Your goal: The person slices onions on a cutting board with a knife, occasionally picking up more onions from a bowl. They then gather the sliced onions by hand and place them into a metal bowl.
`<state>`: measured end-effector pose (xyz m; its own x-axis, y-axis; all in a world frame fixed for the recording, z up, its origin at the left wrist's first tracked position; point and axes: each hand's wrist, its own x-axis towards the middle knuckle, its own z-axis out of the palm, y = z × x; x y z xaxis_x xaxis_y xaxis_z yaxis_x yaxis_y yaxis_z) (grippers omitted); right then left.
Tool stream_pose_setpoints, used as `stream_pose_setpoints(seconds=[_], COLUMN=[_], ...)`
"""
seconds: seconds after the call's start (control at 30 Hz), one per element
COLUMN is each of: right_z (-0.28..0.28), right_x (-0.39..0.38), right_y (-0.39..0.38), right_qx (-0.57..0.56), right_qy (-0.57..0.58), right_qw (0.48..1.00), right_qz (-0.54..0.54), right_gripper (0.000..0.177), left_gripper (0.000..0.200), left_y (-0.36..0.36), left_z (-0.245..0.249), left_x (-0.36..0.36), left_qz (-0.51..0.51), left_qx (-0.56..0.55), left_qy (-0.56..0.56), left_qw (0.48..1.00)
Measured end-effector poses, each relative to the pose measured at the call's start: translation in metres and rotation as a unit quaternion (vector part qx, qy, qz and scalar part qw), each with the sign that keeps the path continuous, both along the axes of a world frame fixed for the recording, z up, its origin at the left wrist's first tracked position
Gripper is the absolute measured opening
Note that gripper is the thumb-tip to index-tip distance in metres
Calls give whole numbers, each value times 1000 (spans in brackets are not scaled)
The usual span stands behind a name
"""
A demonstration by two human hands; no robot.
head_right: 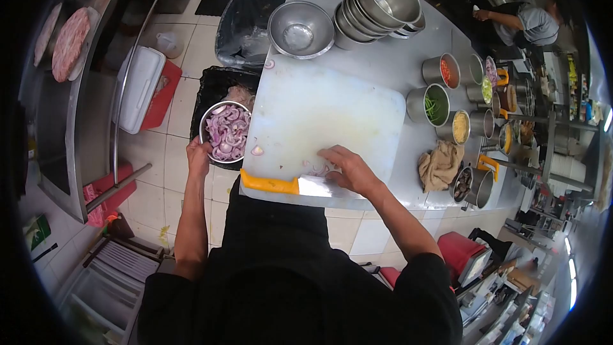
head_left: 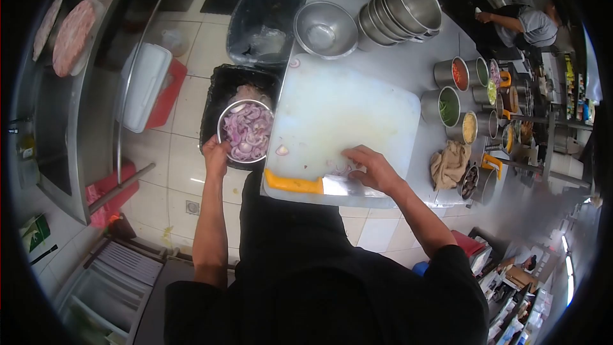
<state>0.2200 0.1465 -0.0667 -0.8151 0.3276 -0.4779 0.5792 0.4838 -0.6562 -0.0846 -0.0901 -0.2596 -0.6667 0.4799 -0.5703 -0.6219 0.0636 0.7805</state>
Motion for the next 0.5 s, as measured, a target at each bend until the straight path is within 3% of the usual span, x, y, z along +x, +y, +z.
stream_pose_setpoints(seconds=[0.13,0.23,0.33,0.5], right_z=[-10,-11,-21,-44], right_x=[7,8,11,-18], right_y=[-7,-9,-16,-34], right_qx=[52,62,8,37], right_qy=[77,75,77,161], right_qw=[995,995,996,985], right_qz=[20,9,-47,-44], right_gripper=[59,58,54,43], left_gripper=[20,21,21,22], left_y=[-3,-4,-5,-1], left_z=[3,1,3,4], left_x=[5,5,3,0], left_qz=[12,21,17,16], left_qx=[-3,0,-5,-18], left_qy=[12,17,17,6], left_qw=[1000,1000,1000,1000])
